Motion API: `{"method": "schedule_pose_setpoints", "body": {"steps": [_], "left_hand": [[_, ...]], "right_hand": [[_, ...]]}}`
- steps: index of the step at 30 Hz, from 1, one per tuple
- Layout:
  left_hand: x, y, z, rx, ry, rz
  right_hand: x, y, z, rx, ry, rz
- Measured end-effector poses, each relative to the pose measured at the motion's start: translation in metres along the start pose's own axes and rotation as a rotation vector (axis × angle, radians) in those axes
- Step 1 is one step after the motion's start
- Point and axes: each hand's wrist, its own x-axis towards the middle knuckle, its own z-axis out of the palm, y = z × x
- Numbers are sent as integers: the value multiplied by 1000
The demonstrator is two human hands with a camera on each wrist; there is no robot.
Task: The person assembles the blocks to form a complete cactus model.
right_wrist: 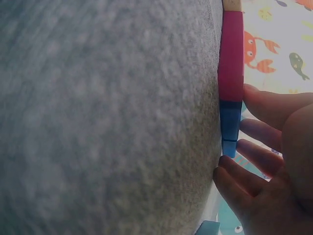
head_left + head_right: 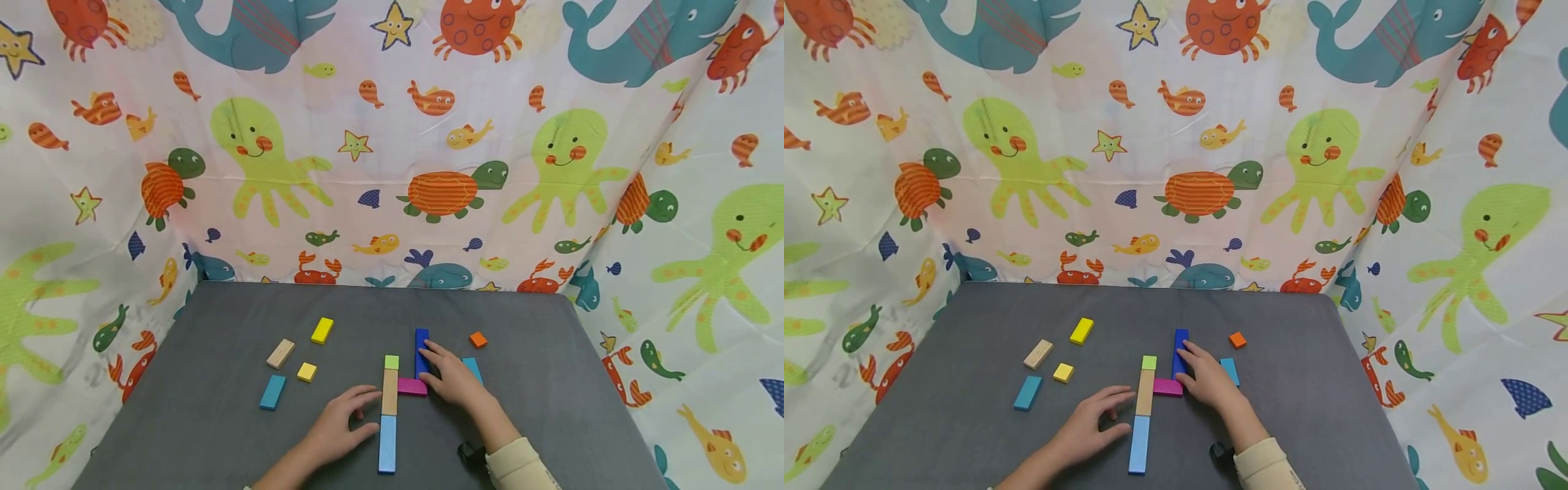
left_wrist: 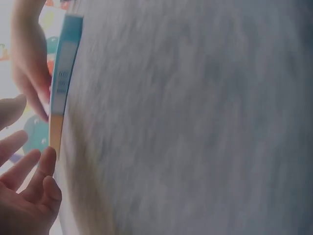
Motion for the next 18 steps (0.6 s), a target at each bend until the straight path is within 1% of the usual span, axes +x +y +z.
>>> {"method": "schedule_pose_setpoints", "body": {"steps": [5,12,18], "left_hand": [[-3,-11,-15,57,60,-5],[-7,-23,-38,95,128,-73],[-9,-31,-56,102,167,-104]], "right_hand": [[-1,0,1,-3,-2,9],[-1,0,1,12,-2,7],[1,1,1,15,-12,8]]}}
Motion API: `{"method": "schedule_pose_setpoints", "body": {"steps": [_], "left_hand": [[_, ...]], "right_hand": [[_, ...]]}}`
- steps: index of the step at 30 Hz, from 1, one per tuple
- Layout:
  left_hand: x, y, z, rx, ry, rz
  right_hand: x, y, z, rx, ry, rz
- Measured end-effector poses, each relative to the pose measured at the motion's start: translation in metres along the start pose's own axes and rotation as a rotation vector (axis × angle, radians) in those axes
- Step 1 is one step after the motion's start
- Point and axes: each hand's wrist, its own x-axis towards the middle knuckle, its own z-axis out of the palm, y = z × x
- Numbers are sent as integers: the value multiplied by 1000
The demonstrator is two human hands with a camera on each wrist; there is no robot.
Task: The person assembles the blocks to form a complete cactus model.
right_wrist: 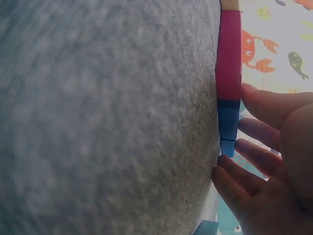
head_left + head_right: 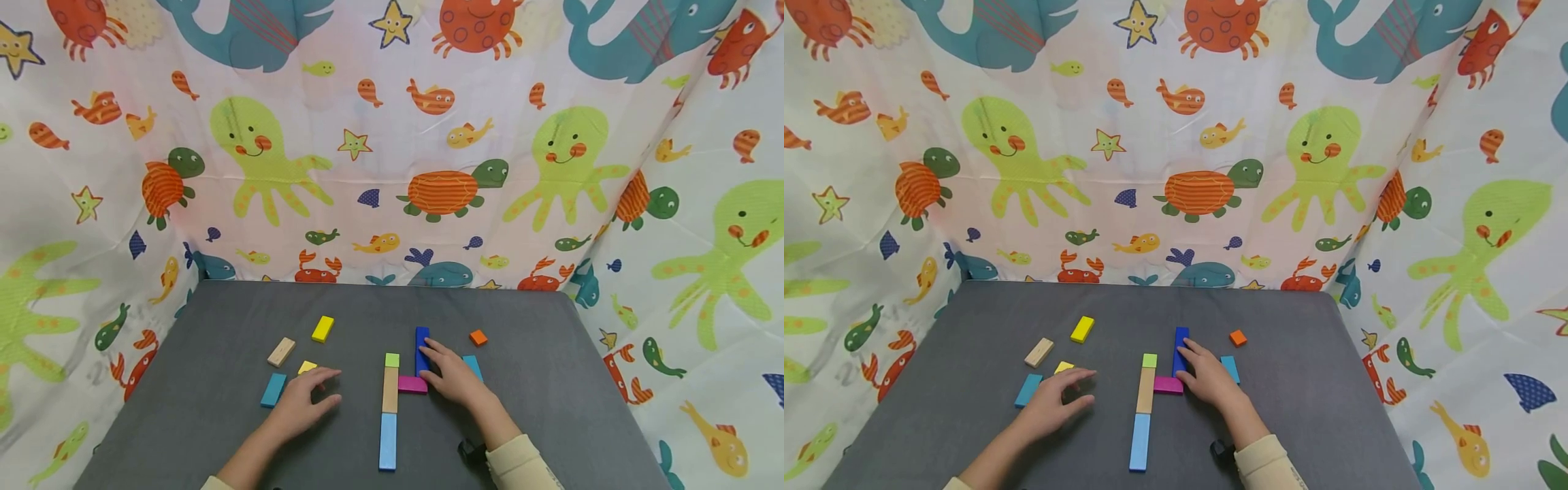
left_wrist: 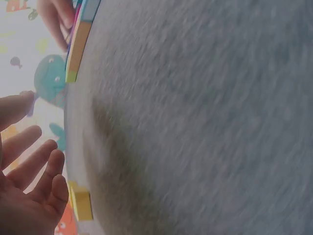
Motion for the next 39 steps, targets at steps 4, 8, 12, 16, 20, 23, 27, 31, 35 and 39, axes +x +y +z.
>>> {"method": "schedule_pose_setpoints", "body": {"steps": [4,8,12,16,20,23,27,31,35,39], "left_hand": [[2,-7,-9,-29,21,-25],[4,-14,-18,-44,43,-41],[5,-20,-27,-11,84,-41],[6,-25,-34,26,127,-44],[6,-31,-42,59,148,-19],[5,-35,-54,76,190,-13],[7,-43,-71,101,223,-21],[10,-55,-81,106,211,-36],[13,-63,-82,84,205,-53],[19,-69,-81,79,185,-62]], "right_hand": [[1,1,0,-4,-9,-6],[1,0,0,-6,-12,-10],[1,-1,-1,-5,-8,-14],[1,-1,0,-3,-10,-10],[0,0,0,-2,-12,-10],[1,0,0,0,-17,-11],[0,-1,-1,8,-11,-8],[0,-1,-1,8,-1,-4],[-1,0,0,4,2,0],[-1,1,0,8,3,-7]]}}
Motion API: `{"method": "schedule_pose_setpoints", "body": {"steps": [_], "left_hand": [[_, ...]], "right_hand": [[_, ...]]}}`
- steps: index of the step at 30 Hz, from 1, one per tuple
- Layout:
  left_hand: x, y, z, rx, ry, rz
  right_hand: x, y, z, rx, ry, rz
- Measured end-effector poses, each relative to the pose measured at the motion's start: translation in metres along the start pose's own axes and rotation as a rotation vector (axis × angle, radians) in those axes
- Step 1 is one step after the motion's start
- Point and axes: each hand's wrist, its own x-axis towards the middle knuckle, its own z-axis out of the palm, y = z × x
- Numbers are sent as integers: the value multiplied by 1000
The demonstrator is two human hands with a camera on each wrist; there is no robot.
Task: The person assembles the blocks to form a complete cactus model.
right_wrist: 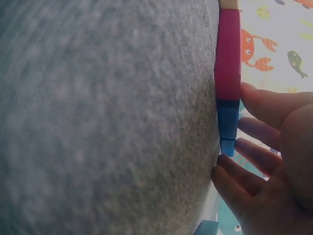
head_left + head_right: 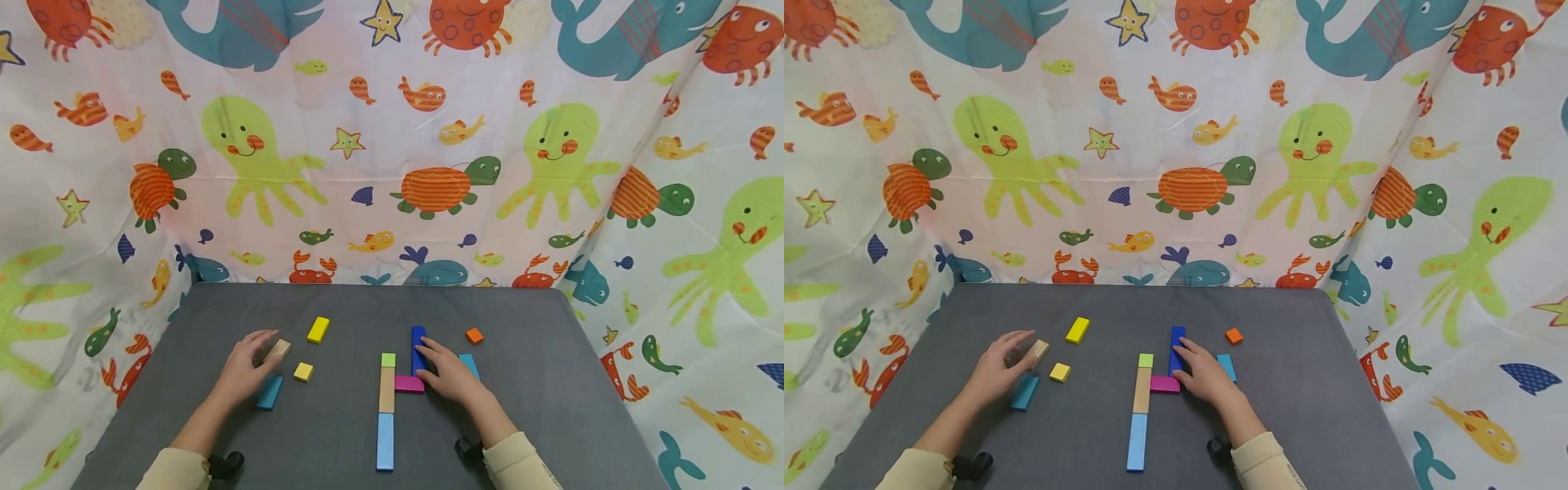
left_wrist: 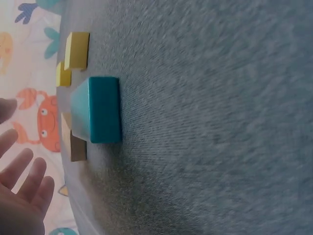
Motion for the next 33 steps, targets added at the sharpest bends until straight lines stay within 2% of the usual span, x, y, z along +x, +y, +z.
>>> {"method": "schedule_pose_setpoints", "body": {"steps": [6,8,11,14,17,21,24,33], "left_hand": [[16,-6,-3,-30,-45,-9],[22,-8,-4,-53,-93,-16],[30,-11,-6,-92,-202,-24],[34,-15,-6,-99,-296,2],[35,-18,-6,-61,-357,40],[35,-18,-5,-24,-380,8],[36,-17,-4,-25,-369,-40],[43,-15,-7,-37,-361,-125]], "right_hand": [[0,0,-1,7,2,-10],[0,0,-2,7,2,-4],[0,1,-2,9,1,1],[1,0,-3,7,-8,3],[1,0,-3,10,-12,1],[1,-1,-4,20,-12,-4],[1,0,-5,21,-15,-8],[2,0,-7,27,-21,-7]]}}
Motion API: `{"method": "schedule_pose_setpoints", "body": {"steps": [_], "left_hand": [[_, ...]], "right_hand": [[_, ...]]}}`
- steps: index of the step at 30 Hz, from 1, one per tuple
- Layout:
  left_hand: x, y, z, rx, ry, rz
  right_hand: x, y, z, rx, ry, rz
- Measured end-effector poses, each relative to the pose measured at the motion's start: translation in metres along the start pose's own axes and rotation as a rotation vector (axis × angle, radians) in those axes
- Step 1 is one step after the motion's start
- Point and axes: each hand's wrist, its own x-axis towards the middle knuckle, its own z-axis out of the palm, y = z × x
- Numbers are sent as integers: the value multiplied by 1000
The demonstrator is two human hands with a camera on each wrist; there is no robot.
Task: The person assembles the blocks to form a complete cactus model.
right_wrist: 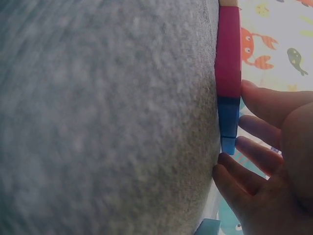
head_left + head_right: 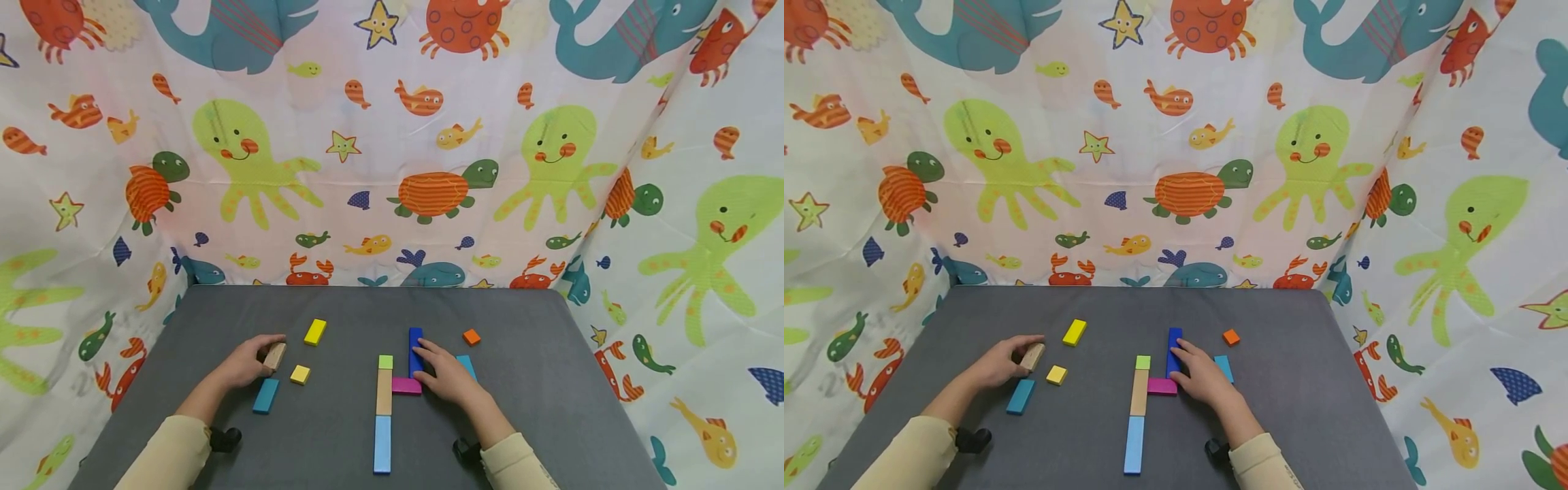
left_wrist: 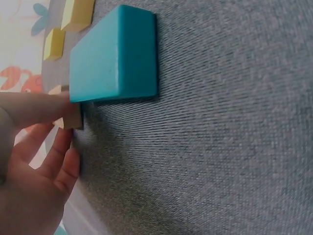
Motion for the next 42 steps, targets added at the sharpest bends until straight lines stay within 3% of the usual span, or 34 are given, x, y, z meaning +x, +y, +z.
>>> {"method": "schedule_pose_setpoints", "body": {"steps": [11,18,24,30,37,42], "left_hand": [[3,7,1,-22,106,12],[11,24,5,-70,182,-23],[19,42,15,-95,220,12],[29,61,32,-98,225,52],[35,82,55,-66,183,115],[39,91,66,-98,177,150]], "right_hand": [[-1,0,3,-3,10,-4],[-1,2,4,-6,17,-9],[-2,2,4,-9,23,-11],[-2,2,6,-12,22,-2],[-2,1,6,-14,23,-9],[-2,0,5,-13,20,-8]]}}
